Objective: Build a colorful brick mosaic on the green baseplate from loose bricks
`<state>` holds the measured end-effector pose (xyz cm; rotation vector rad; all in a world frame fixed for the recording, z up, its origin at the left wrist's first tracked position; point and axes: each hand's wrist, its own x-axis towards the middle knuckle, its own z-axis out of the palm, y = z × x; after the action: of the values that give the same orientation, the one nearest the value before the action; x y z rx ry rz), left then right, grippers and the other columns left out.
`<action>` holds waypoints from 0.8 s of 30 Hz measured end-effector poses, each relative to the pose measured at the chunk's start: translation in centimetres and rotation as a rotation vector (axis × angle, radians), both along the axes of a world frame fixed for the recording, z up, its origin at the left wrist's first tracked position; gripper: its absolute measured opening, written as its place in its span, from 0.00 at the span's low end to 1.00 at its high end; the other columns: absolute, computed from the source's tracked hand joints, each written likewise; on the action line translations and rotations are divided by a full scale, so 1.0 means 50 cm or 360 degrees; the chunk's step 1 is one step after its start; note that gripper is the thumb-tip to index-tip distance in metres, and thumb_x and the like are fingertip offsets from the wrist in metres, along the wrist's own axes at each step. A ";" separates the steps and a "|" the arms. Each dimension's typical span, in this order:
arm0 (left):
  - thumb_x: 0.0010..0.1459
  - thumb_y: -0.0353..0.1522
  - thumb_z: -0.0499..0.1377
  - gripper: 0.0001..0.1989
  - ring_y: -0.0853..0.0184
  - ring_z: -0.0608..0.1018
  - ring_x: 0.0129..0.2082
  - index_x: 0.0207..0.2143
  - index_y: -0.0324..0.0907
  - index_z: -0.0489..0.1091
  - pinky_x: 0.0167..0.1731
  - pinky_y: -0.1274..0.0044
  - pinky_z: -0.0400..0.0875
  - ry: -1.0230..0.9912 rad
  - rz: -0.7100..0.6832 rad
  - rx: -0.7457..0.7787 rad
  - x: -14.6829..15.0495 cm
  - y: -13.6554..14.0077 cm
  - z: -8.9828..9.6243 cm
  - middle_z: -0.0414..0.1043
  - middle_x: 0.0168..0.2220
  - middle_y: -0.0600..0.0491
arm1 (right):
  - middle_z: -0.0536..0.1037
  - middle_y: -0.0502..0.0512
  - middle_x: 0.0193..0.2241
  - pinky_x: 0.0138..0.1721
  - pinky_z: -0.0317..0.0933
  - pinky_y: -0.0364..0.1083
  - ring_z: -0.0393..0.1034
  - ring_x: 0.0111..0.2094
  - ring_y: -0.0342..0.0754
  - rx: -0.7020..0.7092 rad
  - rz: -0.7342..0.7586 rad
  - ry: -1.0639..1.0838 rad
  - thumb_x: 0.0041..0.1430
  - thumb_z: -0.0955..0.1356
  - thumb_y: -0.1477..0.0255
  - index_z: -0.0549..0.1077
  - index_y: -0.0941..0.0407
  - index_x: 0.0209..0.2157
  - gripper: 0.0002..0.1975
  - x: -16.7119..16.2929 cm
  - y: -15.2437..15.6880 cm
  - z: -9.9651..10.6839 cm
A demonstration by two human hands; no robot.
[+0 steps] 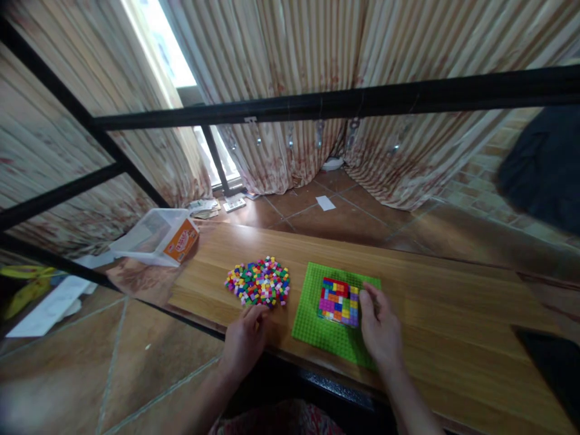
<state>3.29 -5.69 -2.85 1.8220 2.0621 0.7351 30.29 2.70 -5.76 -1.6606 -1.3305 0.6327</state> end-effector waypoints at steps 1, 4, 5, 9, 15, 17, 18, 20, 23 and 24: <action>0.61 0.30 0.50 0.11 0.68 0.77 0.35 0.42 0.44 0.71 0.35 0.78 0.69 0.0008 0.0082 0.0007 -0.022 -0.009 -0.002 0.74 0.39 0.51 | 0.77 0.63 0.42 0.43 0.64 0.53 0.72 0.40 0.54 0.0048 -0.0031 -0.0070 0.58 0.61 0.52 0.74 0.57 0.46 0.26 0.012 -0.004 -0.006; 0.61 0.32 0.51 0.10 0.67 0.76 0.34 0.40 0.43 0.70 0.34 0.77 0.68 0.0054 0.0248 -0.0013 -0.066 -0.022 -0.004 0.73 0.36 0.51 | 0.77 0.64 0.40 0.42 0.64 0.53 0.72 0.39 0.55 0.0170 -0.0109 -0.0229 0.58 0.60 0.52 0.74 0.59 0.43 0.26 0.043 -0.016 -0.027; 0.61 0.32 0.52 0.10 0.67 0.76 0.34 0.40 0.42 0.70 0.34 0.77 0.68 0.0068 0.0274 -0.0028 -0.073 -0.023 -0.003 0.73 0.36 0.51 | 0.77 0.64 0.39 0.43 0.64 0.53 0.72 0.39 0.55 0.0192 -0.0123 -0.0265 0.59 0.60 0.52 0.75 0.59 0.42 0.26 0.048 -0.020 -0.033; 0.59 0.33 0.54 0.08 0.67 0.76 0.35 0.41 0.44 0.70 0.33 0.78 0.67 0.0123 0.0318 -0.0086 -0.072 -0.012 -0.003 0.72 0.36 0.53 | 0.77 0.63 0.38 0.44 0.64 0.53 0.72 0.40 0.56 0.0203 -0.0118 -0.0352 0.59 0.60 0.53 0.75 0.58 0.39 0.24 0.052 -0.030 -0.041; 0.61 0.34 0.53 0.08 0.68 0.76 0.35 0.40 0.43 0.70 0.33 0.79 0.66 0.0133 0.0287 -0.0053 -0.052 0.013 -0.009 0.72 0.37 0.54 | 0.77 0.62 0.38 0.45 0.64 0.53 0.72 0.40 0.56 0.0226 -0.0072 -0.0409 0.60 0.60 0.56 0.75 0.55 0.37 0.20 0.046 -0.027 -0.032; 0.62 0.34 0.52 0.09 0.67 0.76 0.36 0.39 0.43 0.71 0.33 0.78 0.66 0.0111 0.0265 -0.0044 -0.051 0.019 -0.013 0.72 0.38 0.54 | 0.77 0.63 0.38 0.45 0.64 0.53 0.72 0.40 0.56 0.0249 -0.0044 -0.0418 0.60 0.60 0.56 0.75 0.55 0.35 0.20 0.047 -0.026 -0.033; 0.62 0.34 0.52 0.09 0.67 0.76 0.36 0.39 0.43 0.71 0.34 0.78 0.66 0.0103 0.0262 -0.0044 -0.051 0.020 -0.015 0.73 0.38 0.53 | 0.77 0.63 0.38 0.45 0.64 0.53 0.72 0.41 0.56 0.0255 -0.0036 -0.0427 0.60 0.60 0.55 0.75 0.55 0.35 0.20 0.047 -0.026 -0.034; 0.61 0.33 0.53 0.08 0.67 0.76 0.36 0.38 0.43 0.71 0.35 0.77 0.66 0.0086 0.0273 -0.0052 -0.054 0.021 -0.019 0.73 0.37 0.53 | 0.77 0.62 0.38 0.46 0.64 0.54 0.72 0.41 0.56 0.0257 -0.0033 -0.0455 0.60 0.60 0.55 0.75 0.56 0.35 0.21 0.049 -0.026 -0.037; 0.60 0.30 0.53 0.07 0.66 0.76 0.36 0.37 0.44 0.71 0.35 0.76 0.67 0.0044 0.0264 -0.0056 -0.062 0.018 -0.021 0.74 0.37 0.52 | 0.77 0.61 0.38 0.45 0.64 0.53 0.72 0.40 0.55 0.0264 -0.0036 -0.0491 0.60 0.60 0.55 0.75 0.57 0.35 0.21 0.051 -0.026 -0.043; 0.60 0.29 0.53 0.07 0.66 0.76 0.36 0.37 0.43 0.71 0.36 0.76 0.67 0.0022 0.0254 -0.0048 -0.064 0.017 -0.019 0.73 0.36 0.52 | 0.77 0.61 0.38 0.45 0.64 0.53 0.72 0.40 0.54 0.0274 -0.0037 -0.0492 0.60 0.60 0.56 0.75 0.57 0.35 0.21 0.051 -0.026 -0.044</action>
<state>0.07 -4.85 -3.81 1.6660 2.2347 0.7292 32.83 1.40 -7.96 -1.6749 -1.5344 0.2443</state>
